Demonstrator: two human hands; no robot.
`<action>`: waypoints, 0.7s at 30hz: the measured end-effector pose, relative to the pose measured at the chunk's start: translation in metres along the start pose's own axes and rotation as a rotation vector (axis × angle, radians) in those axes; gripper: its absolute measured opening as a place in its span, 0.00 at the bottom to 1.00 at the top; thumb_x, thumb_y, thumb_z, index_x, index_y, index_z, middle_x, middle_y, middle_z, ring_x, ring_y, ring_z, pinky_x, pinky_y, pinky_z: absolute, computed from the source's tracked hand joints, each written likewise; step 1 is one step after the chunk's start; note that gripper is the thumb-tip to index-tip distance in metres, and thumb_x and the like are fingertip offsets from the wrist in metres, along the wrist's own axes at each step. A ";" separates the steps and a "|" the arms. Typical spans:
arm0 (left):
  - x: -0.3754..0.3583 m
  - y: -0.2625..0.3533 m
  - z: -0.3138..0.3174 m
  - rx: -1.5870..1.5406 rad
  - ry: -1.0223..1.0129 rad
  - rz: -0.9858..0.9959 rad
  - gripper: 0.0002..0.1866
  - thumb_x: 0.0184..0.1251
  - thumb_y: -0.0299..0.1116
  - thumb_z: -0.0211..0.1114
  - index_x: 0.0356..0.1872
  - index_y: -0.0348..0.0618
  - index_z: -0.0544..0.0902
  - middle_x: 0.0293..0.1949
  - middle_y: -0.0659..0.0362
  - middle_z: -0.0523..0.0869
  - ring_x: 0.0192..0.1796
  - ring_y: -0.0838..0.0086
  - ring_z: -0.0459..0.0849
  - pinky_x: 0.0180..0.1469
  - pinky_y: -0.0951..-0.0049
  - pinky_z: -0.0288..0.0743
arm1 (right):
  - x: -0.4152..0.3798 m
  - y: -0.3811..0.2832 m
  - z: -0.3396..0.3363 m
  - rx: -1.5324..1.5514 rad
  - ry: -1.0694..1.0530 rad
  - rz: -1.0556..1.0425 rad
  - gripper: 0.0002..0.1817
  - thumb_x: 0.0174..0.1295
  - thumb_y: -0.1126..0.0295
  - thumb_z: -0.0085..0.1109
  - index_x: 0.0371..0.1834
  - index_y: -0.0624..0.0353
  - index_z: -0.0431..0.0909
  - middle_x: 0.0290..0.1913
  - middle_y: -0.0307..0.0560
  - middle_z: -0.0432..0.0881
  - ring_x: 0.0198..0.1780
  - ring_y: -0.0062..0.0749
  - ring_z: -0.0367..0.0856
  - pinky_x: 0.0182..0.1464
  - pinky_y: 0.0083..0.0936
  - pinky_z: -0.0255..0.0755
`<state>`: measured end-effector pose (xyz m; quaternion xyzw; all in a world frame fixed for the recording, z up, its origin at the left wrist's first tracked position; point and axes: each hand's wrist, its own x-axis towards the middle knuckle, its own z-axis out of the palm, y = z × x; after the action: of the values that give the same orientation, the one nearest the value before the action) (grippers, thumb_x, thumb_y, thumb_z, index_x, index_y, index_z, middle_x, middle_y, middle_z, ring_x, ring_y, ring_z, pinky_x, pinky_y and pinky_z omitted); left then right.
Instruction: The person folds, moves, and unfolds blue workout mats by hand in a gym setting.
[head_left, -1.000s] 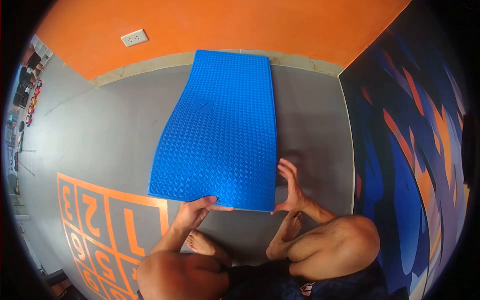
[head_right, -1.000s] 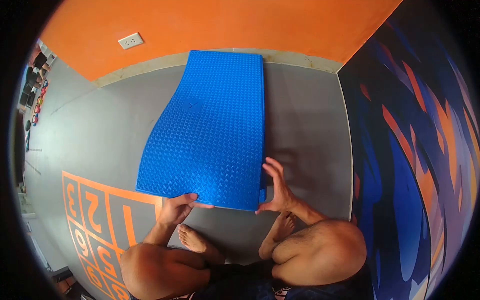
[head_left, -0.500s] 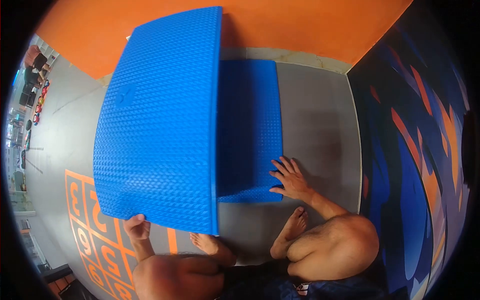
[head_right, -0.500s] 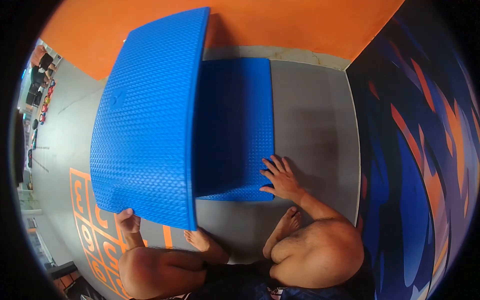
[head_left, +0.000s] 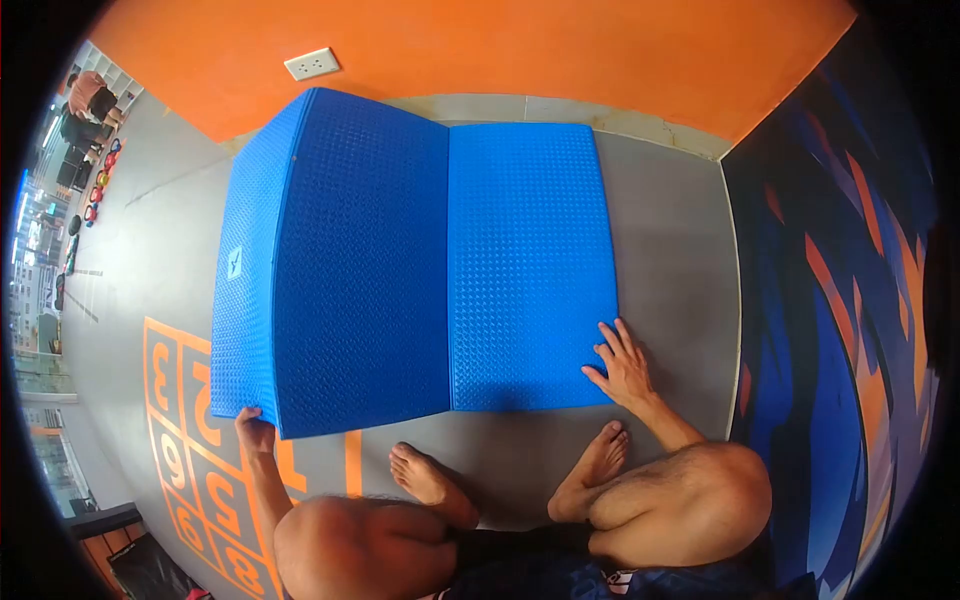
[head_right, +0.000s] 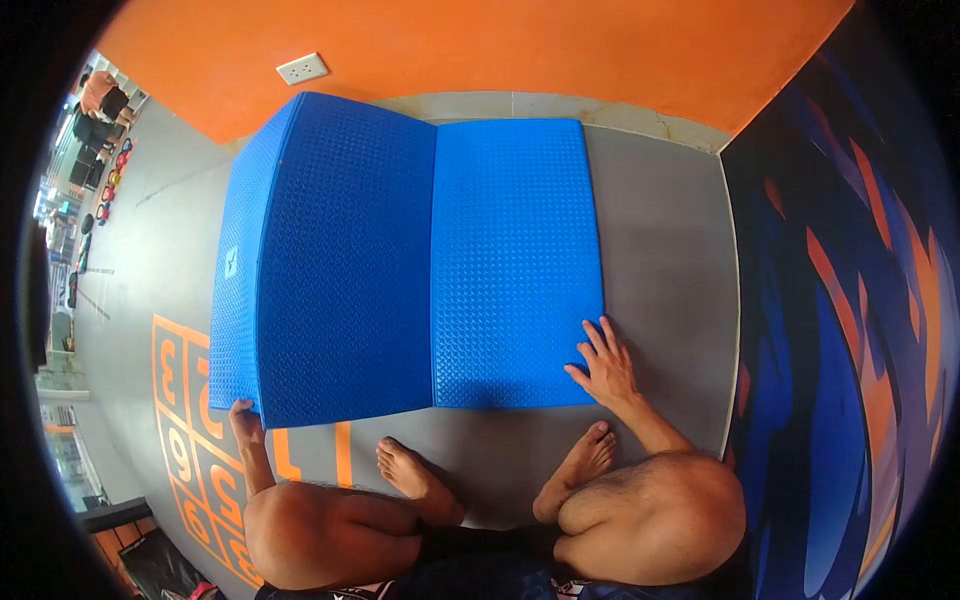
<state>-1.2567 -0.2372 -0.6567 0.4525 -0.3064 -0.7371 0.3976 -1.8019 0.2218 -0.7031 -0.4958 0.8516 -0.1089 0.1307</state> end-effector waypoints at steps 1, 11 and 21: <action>0.014 -0.002 -0.020 0.015 0.019 -0.017 0.20 0.48 0.22 0.56 0.47 0.32 0.78 0.42 0.52 0.85 0.44 0.58 0.85 0.50 0.58 0.82 | -0.001 0.000 -0.004 0.004 -0.005 0.012 0.24 0.63 0.51 0.65 0.51 0.60 0.80 0.78 0.49 0.58 0.81 0.53 0.46 0.65 0.60 0.66; 0.090 -0.032 -0.120 0.011 0.312 -0.014 0.10 0.65 0.29 0.61 0.44 0.39 0.73 0.45 0.56 0.81 0.49 0.63 0.81 0.56 0.61 0.77 | -0.011 0.011 0.006 0.060 0.072 0.035 0.23 0.61 0.54 0.67 0.51 0.61 0.80 0.78 0.50 0.58 0.80 0.54 0.48 0.65 0.57 0.67; 0.044 -0.094 0.007 0.095 0.605 -0.202 0.27 0.69 0.45 0.62 0.59 0.36 0.68 0.53 0.49 0.78 0.60 0.53 0.77 0.59 0.42 0.75 | -0.012 0.000 0.006 0.030 0.064 0.105 0.28 0.59 0.59 0.69 0.60 0.57 0.73 0.79 0.52 0.56 0.80 0.58 0.48 0.70 0.62 0.57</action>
<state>-1.3043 -0.2278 -0.7485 0.6972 -0.1621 -0.5898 0.3739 -1.7938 0.2319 -0.7076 -0.4447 0.8784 -0.1306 0.1163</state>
